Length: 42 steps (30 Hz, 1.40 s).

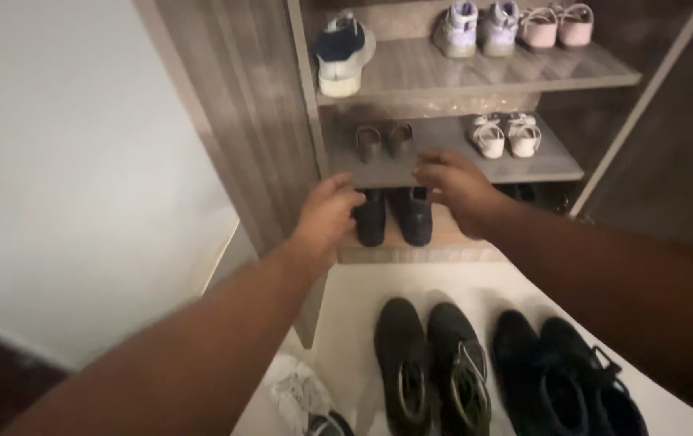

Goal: The person removes several pairs of shoes from a multi-shelf shoe cabinet, places them on the floor, and then returns them to the shelves in a different arrangement. The person handles adult boots, sneakers, and small children's shoes one at a time, repositioning them within the cabinet.

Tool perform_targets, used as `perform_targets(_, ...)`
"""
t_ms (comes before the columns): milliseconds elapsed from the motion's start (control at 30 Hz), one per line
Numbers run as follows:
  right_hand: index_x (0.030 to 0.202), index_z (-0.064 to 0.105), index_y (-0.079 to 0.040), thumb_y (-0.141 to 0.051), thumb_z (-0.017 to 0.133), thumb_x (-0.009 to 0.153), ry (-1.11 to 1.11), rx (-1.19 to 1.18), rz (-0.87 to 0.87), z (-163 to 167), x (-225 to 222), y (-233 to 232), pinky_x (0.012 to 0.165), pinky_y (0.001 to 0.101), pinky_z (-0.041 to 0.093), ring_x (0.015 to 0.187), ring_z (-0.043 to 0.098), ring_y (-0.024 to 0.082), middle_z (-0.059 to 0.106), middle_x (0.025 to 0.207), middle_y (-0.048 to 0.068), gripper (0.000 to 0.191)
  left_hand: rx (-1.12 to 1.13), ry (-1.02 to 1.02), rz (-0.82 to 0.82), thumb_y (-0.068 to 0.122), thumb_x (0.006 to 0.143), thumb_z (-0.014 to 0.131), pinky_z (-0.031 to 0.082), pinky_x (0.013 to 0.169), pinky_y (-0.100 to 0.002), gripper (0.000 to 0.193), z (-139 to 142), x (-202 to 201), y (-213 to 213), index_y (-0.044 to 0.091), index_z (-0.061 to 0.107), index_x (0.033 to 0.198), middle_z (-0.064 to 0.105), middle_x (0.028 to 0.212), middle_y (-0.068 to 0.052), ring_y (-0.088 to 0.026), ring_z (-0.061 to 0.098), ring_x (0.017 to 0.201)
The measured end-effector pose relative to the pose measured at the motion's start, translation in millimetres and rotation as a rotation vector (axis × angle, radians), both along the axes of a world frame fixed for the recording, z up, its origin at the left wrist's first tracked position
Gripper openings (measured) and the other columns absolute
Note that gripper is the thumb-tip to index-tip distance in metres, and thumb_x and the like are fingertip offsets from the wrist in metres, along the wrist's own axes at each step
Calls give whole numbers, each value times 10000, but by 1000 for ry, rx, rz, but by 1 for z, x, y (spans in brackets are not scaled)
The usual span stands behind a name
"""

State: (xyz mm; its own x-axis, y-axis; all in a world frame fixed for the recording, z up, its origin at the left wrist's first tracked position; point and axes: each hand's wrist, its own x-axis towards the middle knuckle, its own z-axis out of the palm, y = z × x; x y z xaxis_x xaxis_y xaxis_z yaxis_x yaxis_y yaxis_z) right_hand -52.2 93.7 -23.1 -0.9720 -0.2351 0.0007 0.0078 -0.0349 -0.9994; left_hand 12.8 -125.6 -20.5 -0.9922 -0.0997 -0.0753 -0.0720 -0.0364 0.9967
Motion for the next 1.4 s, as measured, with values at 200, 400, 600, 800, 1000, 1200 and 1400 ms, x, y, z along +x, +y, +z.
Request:
perform_targets(200, 1448, 495, -75, -220, 628, 877, 3, 35, 14, 49, -80, 4, 1104, 446, 415, 1322, 522, 238, 581, 1396, 88, 604, 54, -43, 73, 153, 875, 616, 420, 1099, -457, 645, 51, -92, 3, 128, 458, 1500, 510, 1483, -148, -305, 495, 1361)
perform_targets(400, 1493, 441, -107, -226, 604, 893, 0, -26, 72, 97, -149, -10, 1131, 437, 375, 1334, 523, 247, 573, 1401, 98, 632, 114, 31, 117, 140, 825, 619, 395, 1099, -448, 761, 83, -169, -2, 148, 369, 1544, 526, 1475, -164, -307, 493, 1351)
perform_targets(600, 1519, 408, -138, -237, 565, 909, -43, -7, 73, 121, -179, -27, 1142, 507, 358, 1395, 475, 284, 525, 1486, 105, 638, 21, 139, 151, 104, 808, 615, 338, 1153, -434, 865, 105, -209, -9, 160, 255, 1593, 473, 1534, -147, -280, 472, 1390)
perform_targets(800, 1558, 353, -210, -222, 528, 956, -74, 2, 123, 135, -198, -45, 1179, 548, 333, 1484, 390, 283, 411, 1591, 95, 627, -60, 100, 177, 169, 868, 611, 279, 1199, -428, 846, 124, -228, -16, 171, 208, 1611, 410, 1593, -155, -288, 399, 1459)
perform_targets(1000, 1577, 333, -254, -179, 489, 955, -93, -35, 173, 146, -210, -59, 1166, 590, 358, 1484, 386, 314, 358, 1622, 109, 646, -34, 129, 102, 461, 979, 455, 245, 1199, -424, 727, 128, -259, -27, 163, 245, 1609, 378, 1620, -121, -270, 349, 1484)
perform_targets(1200, 1596, 266, -259, -295, 460, 1012, -144, -5, 205, 152, -209, -79, 1200, 550, 285, 1492, 337, 307, 328, 1651, 55, 616, 167, 83, 25, 675, 979, 284, 311, 1166, -415, 807, 124, -292, -34, 79, 528, 1466, 591, 1469, -132, -262, 506, 1382)
perform_targets(1400, 1592, 258, -265, -324, 446, 955, -186, -66, 283, 154, -203, -92, 1190, 523, 282, 1494, 374, 292, 387, 1644, 92, 666, 167, 29, -33, 693, 960, 302, 440, 1084, -467, 791, 134, -293, -32, 97, 628, 1365, 689, 1291, -124, -273, 619, 1227)
